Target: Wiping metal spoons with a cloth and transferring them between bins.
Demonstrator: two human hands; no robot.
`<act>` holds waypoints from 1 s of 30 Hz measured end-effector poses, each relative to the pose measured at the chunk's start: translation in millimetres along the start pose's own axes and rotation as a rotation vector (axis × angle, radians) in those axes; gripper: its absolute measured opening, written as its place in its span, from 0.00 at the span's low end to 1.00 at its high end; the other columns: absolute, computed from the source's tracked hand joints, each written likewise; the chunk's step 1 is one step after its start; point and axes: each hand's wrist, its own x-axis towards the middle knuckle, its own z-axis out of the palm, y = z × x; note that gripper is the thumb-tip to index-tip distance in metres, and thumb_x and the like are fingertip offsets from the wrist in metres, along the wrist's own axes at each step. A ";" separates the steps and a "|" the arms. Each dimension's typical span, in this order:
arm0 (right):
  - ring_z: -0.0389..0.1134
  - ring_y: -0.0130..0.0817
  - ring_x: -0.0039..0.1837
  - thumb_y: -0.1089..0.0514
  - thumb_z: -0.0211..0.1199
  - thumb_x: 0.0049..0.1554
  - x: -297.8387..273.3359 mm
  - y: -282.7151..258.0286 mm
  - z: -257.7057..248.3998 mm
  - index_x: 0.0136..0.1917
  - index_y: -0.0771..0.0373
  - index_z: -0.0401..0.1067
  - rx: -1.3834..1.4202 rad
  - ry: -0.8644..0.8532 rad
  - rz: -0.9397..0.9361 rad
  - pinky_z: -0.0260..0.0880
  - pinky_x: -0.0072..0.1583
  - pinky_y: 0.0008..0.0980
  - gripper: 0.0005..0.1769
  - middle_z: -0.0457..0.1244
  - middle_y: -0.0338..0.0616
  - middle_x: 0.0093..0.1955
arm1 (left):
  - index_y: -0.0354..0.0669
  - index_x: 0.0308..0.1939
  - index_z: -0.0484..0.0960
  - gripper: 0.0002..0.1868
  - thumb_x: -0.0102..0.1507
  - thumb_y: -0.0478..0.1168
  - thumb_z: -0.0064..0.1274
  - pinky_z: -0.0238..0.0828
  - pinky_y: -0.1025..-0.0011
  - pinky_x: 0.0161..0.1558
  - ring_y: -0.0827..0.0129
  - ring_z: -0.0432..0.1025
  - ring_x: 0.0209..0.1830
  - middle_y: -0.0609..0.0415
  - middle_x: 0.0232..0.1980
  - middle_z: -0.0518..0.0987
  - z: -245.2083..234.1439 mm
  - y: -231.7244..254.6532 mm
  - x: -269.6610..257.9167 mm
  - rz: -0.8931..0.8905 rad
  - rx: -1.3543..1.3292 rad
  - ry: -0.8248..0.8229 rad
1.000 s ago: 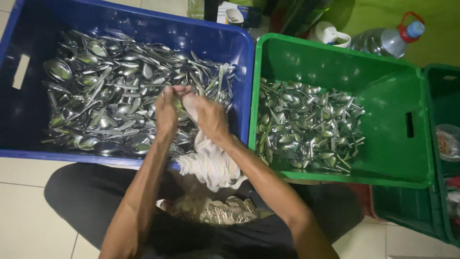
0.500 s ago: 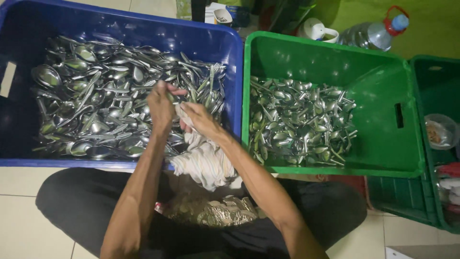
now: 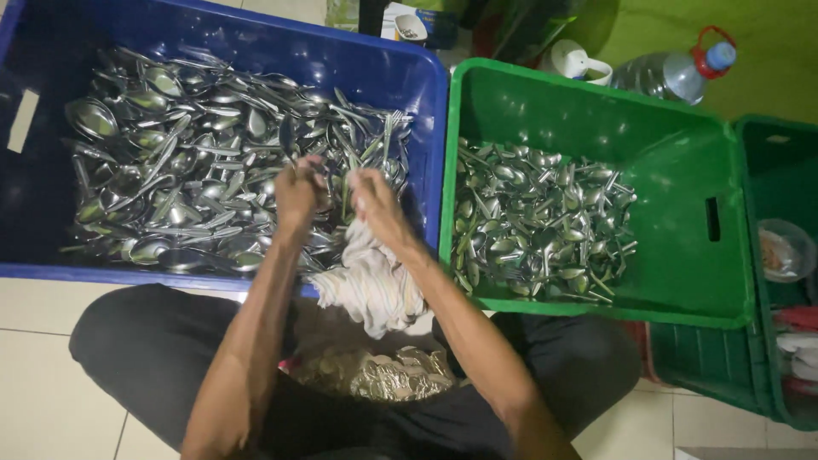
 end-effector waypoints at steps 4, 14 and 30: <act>0.67 0.61 0.58 0.59 0.57 0.66 7.6 3.0 -4.6 0.70 0.64 0.67 -0.359 0.199 -0.477 0.69 0.58 0.45 0.20 0.62 0.64 0.55 | 0.46 0.42 0.75 0.13 0.73 0.47 0.38 0.55 0.79 0.12 0.79 0.58 0.13 0.64 0.20 0.66 -1.6 57.9 -46.1 -0.116 0.007 -0.106; 0.72 0.52 0.43 0.51 0.55 0.64 56.1 18.5 3.7 0.48 0.58 0.69 -0.869 0.395 -0.657 0.72 0.38 0.44 0.10 0.60 0.43 0.44 | 0.43 0.46 0.84 0.16 0.72 0.40 0.38 0.64 0.67 0.29 0.65 0.66 0.23 0.51 0.25 0.74 -35.6 70.1 -82.6 0.026 0.430 -0.281; 0.70 0.40 0.54 0.65 0.56 0.61 9.8 -85.0 -62.9 0.64 0.72 0.65 0.446 -0.161 -0.075 0.78 0.51 0.30 0.18 0.65 0.56 0.57 | 0.29 0.72 0.60 0.46 0.63 0.64 0.36 0.74 0.46 0.58 0.39 0.70 0.63 0.25 0.68 0.68 10.1 140.3 -106.3 0.089 0.500 -0.556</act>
